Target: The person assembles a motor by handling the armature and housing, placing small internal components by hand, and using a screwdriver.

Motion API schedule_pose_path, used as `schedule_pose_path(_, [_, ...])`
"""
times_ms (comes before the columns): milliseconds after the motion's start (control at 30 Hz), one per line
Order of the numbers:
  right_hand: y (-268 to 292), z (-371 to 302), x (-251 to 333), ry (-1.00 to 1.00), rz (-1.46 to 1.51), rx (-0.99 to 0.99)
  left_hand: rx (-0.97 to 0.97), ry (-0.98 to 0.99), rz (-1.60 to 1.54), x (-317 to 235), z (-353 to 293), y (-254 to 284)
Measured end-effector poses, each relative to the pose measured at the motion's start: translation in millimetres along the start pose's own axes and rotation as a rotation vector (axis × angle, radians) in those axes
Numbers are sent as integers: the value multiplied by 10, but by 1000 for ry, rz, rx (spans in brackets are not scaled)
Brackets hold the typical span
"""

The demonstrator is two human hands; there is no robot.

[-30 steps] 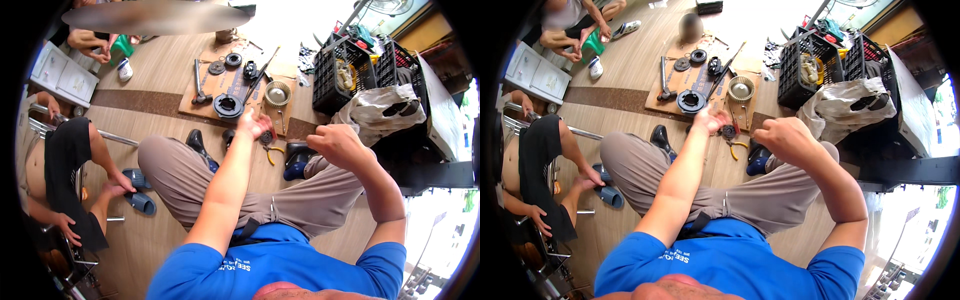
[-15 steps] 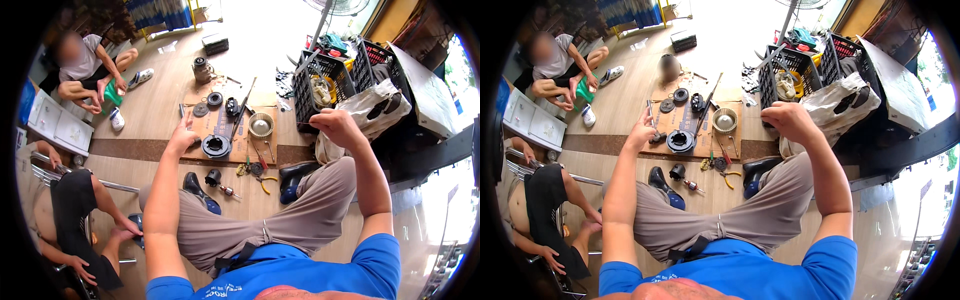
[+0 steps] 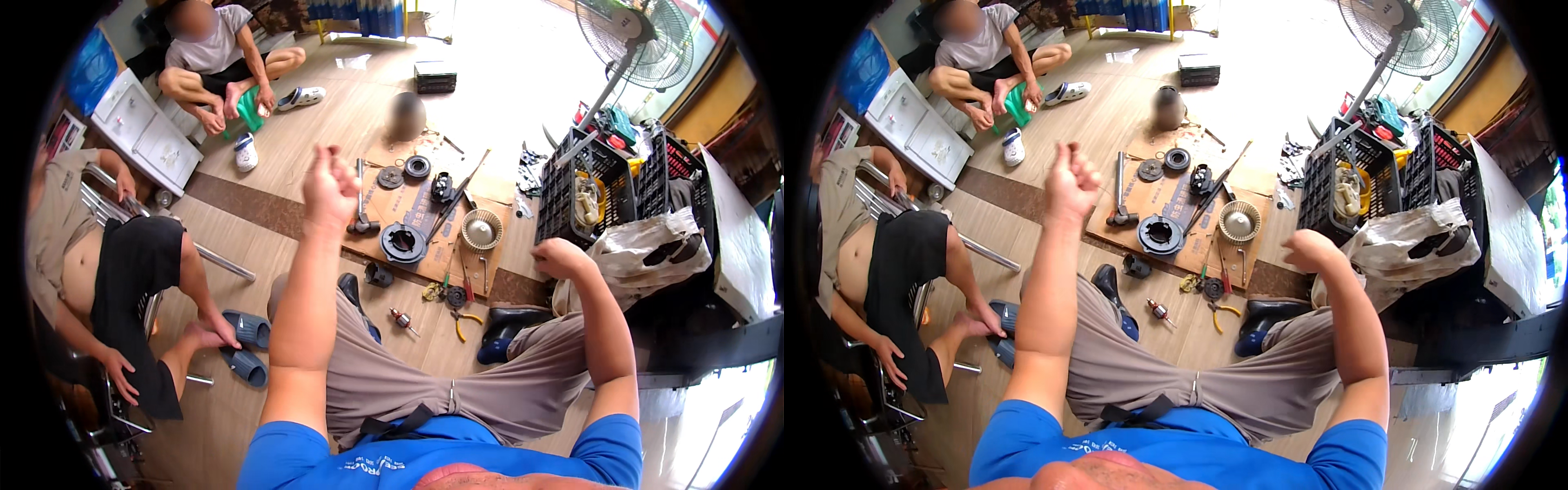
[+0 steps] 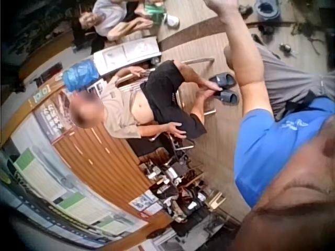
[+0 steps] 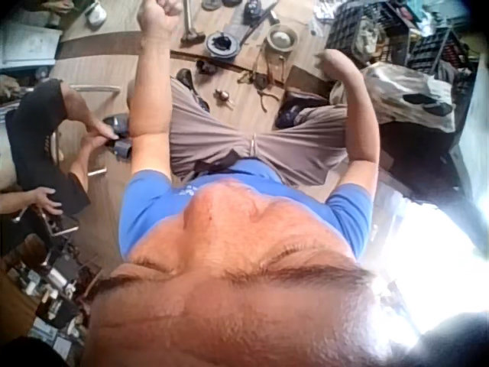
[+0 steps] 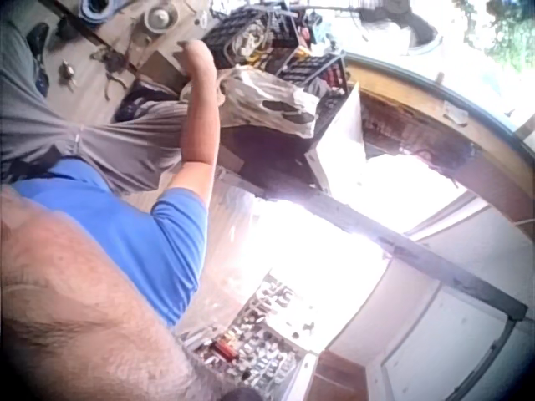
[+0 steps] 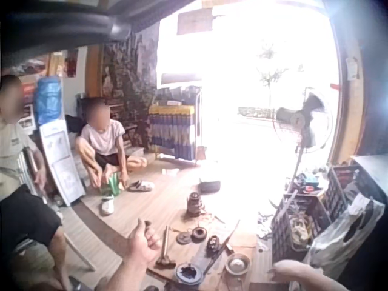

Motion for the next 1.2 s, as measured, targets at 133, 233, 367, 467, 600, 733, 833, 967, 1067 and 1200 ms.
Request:
schedule_pose_path(133, [1006, -24, 1496, 377, 458, -475, 323, 132, 241, 686, -370, -467])
schedule_pose_path(233, [876, 306, 1781, 495, 1446, -371, 436, 221, 179, 1040, -576, -808])
schedule_pose_path(367, [568, 359, 1930, 318, 1929, 55, 356, 224, 124, 1109, -506, -837])
schedule_pose_path(467, [667, 471, 1605, 169, 1664, -194, 304, 216, 151, 968, -338, -615])
schedule_pose_path(600, [1238, 238, 1183, 231, 632, -959, 257, 200, 27, 629, -279, -529])
schedule_pose_path(733, [1278, 93, 910, 221, 341, -1047, 122, 227, -260, 178, -73, -291])
schedule_pose_path(833, [1211, 58, 833, 226, 290, -922, 73, 102, -190, -225, 80, 13])
schedule_pose_path(967, [1036, 47, 869, 196, 285, -764, -72, 18, -155, -175, 16, -16])
schedule_pose_path(1067, [887, 137, 839, 154, 254, -633, -25, -52, -116, -147, -49, -139])
schedule_pose_path(1200, [863, 174, 752, 138, 237, -615, 64, -132, -46, -252, -36, -110])
Point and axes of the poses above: each hand's wrist, its own z-axis towards the middle knuckle, its own y-axis out of the back of the hand, x = y × z, the point moved 7 cm from there along z, towards the middle knuckle, and after that the axes turned 2 degrees about -x, right-handed, at the moved point
